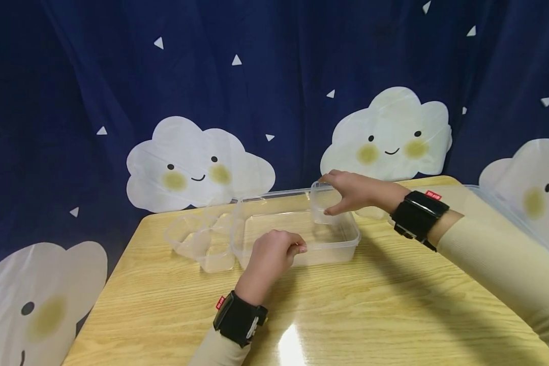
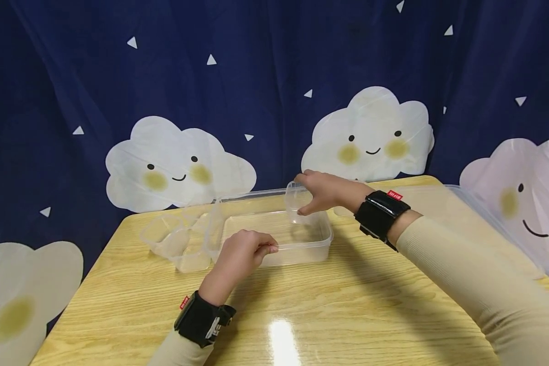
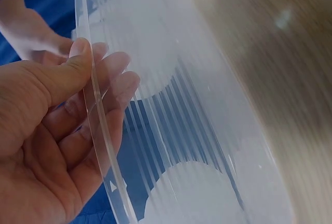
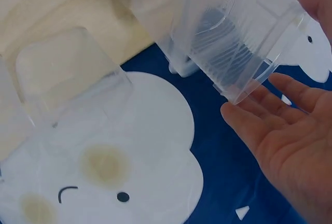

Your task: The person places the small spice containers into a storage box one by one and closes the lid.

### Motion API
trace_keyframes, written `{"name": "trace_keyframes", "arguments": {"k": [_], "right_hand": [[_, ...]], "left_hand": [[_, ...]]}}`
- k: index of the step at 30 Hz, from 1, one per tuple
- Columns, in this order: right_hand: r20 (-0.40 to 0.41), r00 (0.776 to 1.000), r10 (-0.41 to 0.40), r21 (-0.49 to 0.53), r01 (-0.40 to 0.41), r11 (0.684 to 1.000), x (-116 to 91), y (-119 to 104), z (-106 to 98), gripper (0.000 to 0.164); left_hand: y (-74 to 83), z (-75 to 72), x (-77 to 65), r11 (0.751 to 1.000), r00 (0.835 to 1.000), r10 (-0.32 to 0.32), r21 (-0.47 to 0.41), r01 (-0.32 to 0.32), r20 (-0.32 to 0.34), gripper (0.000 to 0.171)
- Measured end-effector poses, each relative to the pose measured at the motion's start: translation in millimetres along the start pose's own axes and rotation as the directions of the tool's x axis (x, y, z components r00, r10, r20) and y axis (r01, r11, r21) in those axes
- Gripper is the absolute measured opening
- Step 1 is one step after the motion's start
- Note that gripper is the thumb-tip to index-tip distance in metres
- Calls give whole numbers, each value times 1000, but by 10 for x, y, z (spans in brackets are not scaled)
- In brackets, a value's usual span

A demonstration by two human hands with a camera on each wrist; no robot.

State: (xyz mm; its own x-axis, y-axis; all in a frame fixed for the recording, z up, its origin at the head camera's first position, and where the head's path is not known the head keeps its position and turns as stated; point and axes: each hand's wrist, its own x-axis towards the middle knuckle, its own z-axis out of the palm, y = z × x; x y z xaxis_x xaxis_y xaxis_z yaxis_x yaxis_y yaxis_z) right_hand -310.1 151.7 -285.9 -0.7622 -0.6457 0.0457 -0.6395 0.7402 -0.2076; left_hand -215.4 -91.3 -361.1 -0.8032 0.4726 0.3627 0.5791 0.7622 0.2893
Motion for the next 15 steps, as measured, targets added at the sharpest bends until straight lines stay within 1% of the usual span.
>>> {"name": "trace_keyframes", "arguments": {"k": [5,8,12,15], "right_hand": [[84,996,9,12,-10,1000,75,-1,139,76],[121,992,18,-2,-17,1000,107,0,201,76],[145,989,30,-35,-25,999,130,15,260,77],[158,986,46,-29,-42,999,134,44,282,78]], "left_hand": [[-11,4,-6,1000,1000,-4,-2,4,2,10],[-14,3,-8,1000,1000,-9,2,9,6,9],[-7,-4,-1,1000,1000,-14,3,13,13,9],[0,-12,5,1000,1000,-17,2,17,18,9]]}}
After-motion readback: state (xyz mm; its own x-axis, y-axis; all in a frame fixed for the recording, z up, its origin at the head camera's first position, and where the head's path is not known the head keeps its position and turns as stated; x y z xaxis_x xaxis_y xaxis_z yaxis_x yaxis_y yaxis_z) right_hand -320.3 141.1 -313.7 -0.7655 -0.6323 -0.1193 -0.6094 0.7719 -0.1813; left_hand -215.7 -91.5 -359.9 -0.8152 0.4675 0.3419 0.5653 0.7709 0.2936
